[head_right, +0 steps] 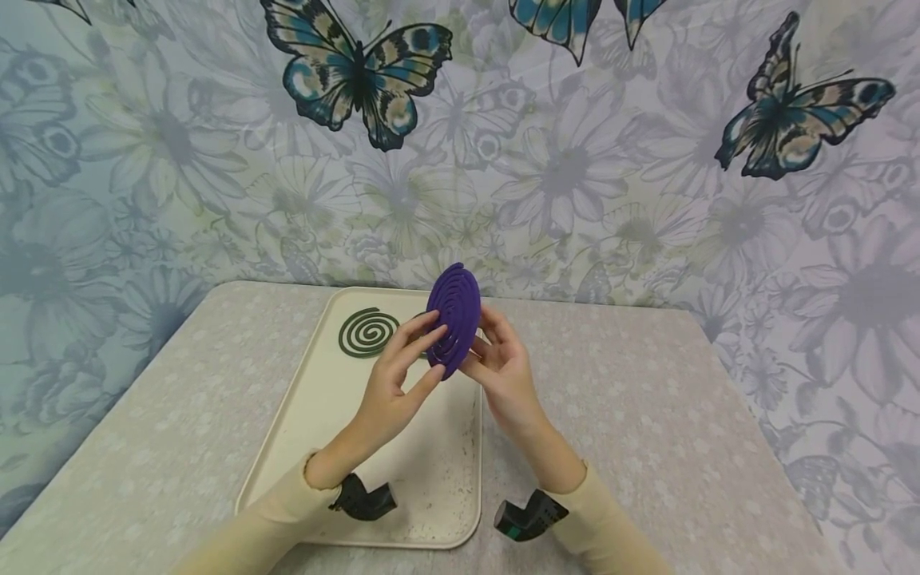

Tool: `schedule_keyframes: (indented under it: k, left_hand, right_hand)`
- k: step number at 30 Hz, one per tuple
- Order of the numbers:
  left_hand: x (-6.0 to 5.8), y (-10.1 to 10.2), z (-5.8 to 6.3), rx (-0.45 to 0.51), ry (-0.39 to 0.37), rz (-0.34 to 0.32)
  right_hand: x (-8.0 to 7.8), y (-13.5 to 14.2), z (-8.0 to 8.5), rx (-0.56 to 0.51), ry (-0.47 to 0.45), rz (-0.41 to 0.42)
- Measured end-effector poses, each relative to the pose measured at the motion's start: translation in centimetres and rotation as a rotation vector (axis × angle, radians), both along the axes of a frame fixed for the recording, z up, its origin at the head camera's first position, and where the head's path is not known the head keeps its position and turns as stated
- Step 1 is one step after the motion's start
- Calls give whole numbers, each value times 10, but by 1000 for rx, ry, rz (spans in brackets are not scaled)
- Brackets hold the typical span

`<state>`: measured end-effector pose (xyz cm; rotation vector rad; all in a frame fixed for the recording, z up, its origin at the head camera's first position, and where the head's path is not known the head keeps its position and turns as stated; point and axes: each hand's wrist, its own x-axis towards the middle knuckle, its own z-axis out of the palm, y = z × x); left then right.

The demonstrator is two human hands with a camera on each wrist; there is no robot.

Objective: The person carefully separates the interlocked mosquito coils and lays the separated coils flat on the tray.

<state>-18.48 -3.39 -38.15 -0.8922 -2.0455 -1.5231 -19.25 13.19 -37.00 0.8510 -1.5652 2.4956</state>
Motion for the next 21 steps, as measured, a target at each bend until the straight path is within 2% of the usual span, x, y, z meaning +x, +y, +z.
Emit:
schedule_keyframes:
  k: [5,9,16,21]
  left_hand:
    - [1,1,-1,-21,-18,35]
    - [3,1,-1,-31,-79,15]
    - [-1,-1,-2,12,-159,-46]
    - [0,-2,0,2,-190,-25]
  right_hand:
    - [2,-3,-1,29,36,-40]
    - [6,-4,0,66,15,-78]
    - [7,-3,0,128,22,-20]
    - [7,-5,-2,148,-15,-17]
